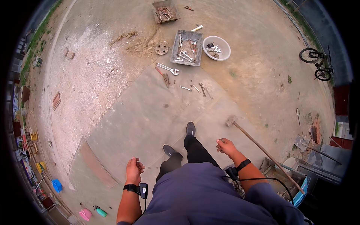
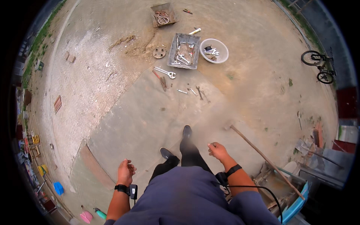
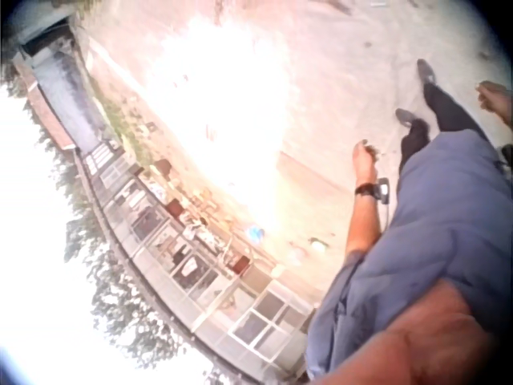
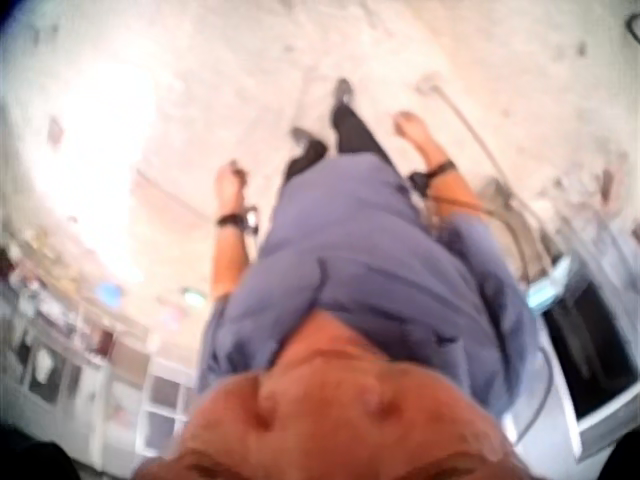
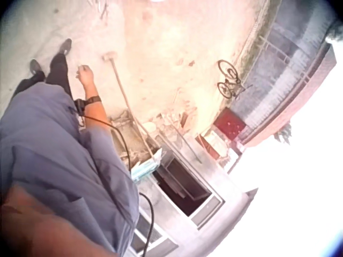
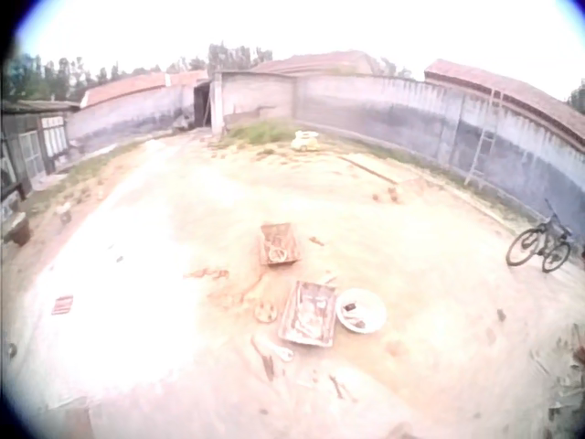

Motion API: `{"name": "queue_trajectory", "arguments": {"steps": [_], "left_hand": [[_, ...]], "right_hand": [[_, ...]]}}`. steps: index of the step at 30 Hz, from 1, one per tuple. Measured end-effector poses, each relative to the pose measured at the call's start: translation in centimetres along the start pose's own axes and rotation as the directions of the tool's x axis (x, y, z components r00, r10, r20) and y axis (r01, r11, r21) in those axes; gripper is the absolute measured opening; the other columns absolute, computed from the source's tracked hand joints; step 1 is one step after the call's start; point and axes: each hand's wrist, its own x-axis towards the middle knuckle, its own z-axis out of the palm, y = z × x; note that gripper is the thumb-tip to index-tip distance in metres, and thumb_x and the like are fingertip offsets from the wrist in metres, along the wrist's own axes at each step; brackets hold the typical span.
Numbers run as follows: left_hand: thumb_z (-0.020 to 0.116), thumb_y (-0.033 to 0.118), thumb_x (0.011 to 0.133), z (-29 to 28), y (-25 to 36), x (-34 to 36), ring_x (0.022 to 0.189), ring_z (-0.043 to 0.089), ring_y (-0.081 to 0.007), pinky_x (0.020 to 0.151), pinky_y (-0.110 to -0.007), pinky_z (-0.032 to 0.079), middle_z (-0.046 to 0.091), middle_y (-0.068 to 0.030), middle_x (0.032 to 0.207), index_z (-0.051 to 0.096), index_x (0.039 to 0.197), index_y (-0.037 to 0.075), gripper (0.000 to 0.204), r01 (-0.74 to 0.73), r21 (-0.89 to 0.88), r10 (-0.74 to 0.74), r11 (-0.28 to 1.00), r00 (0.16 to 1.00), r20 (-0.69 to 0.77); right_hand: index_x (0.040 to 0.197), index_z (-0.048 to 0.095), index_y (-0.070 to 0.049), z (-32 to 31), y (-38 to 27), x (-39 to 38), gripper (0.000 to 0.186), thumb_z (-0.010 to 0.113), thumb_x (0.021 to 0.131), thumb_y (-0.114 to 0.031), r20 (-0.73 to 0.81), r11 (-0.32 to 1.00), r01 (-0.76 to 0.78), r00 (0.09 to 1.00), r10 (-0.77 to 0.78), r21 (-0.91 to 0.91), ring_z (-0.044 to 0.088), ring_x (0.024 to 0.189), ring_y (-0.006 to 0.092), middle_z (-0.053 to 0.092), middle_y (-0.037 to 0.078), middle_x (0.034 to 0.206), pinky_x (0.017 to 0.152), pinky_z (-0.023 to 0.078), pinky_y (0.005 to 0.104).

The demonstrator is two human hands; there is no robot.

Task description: The person removes a wheel from a light blue three-wheeled vehicle, inspects the brake drum and internal components, and uses a brush to clean the brake assembly. The person handles the wheel, brake drum, and brush, then walks around the yard.

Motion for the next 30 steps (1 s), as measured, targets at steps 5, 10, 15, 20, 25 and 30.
{"name": "queue_trajectory", "arguments": {"steps": [5, 10, 15, 20, 25, 30], "left_hand": [[0.047, 0.038, 0.104, 7.0, 4.7, 0.6, 0.064, 0.061, -0.0163, 0.056, -0.029, 0.045, 0.059, -0.0039, 0.079, 0.057, 0.113, 0.004, 0.036, -0.024, 0.115, 0.015, 0.993, 0.997, 0.081], [0.048, 0.038, 0.105, 13.0, 9.7, 0.9, 0.066, 0.062, -0.0158, 0.056, -0.028, 0.045, 0.060, -0.0036, 0.078, 0.057, 0.112, 0.005, 0.035, -0.073, 0.201, 0.040, 0.977, 0.986, 0.163], [0.049, 0.038, 0.105, 16.5, 14.4, 2.9, 0.066, 0.063, -0.0165, 0.055, -0.028, 0.045, 0.061, -0.0044, 0.078, 0.057, 0.111, 0.005, 0.035, -0.131, 0.344, 0.048, 0.930, 0.970, 0.240], [0.051, 0.042, 0.104, 21.0, 17.8, 5.7, 0.066, 0.063, -0.0169, 0.055, -0.029, 0.045, 0.059, -0.0040, 0.076, 0.057, 0.111, 0.005, 0.038, -0.188, 0.498, 0.001, 0.847, 0.936, 0.351], [0.051, 0.043, 0.103, 24.3, 20.9, 9.7, 0.062, 0.061, -0.0161, 0.051, -0.028, 0.043, 0.058, -0.0030, 0.075, 0.058, 0.111, 0.006, 0.038, -0.258, 0.646, -0.093, 0.718, 0.885, 0.456], [0.051, 0.044, 0.102, 27.6, 24.4, 11.7, 0.061, 0.060, -0.0160, 0.050, -0.028, 0.042, 0.057, -0.0023, 0.074, 0.057, 0.112, 0.007, 0.039, -0.404, 0.775, -0.167, 0.485, 0.827, 0.536]], "right_hand": [[0.119, 0.058, -0.001, -4.3, -0.4, 1.0, 0.048, 0.064, 0.097, -0.043, -0.053, 0.987, 0.018, 0.999, -0.009, 0.159, 0.068, 0.078, 0.0199, 0.067, 0.011, 0.095, 0.068, 0.052, 0.0303], [0.119, 0.059, -0.003, -7.8, -0.8, 1.7, 0.047, 0.065, 0.096, -0.044, -0.134, 0.952, 0.049, 0.991, -0.009, 0.302, 0.067, 0.077, 0.0199, 0.067, 0.010, 0.093, 0.068, 0.052, 0.0305], [0.116, 0.060, -0.006, -8.0, 0.0, 0.6, 0.044, 0.065, 0.095, -0.045, -0.198, 0.889, 0.053, 0.979, 0.043, 0.454, 0.068, 0.079, 0.0184, 0.067, 0.008, 0.094, 0.070, 0.052, 0.0314], [0.118, 0.059, -0.005, -5.5, 3.8, -2.4, 0.047, 0.064, 0.096, -0.046, -0.288, 0.815, 0.037, 0.944, 0.161, 0.578, 0.068, 0.081, 0.0177, 0.067, 0.008, 0.096, 0.072, 0.052, 0.0319], [0.121, 0.059, -0.003, 0.0, 6.2, -5.5, 0.049, 0.062, 0.097, -0.046, -0.424, 0.755, 0.083, 0.864, 0.270, 0.650, 0.067, 0.083, 0.0167, 0.067, 0.008, 0.098, 0.072, 0.052, 0.0299], [0.121, 0.059, -0.003, 10.9, 8.9, -10.4, 0.051, 0.062, 0.097, -0.048, -0.464, 0.587, 0.163, 0.786, 0.408, 0.793, 0.067, 0.082, 0.0164, 0.066, 0.007, 0.097, 0.071, 0.051, 0.0293]]}}
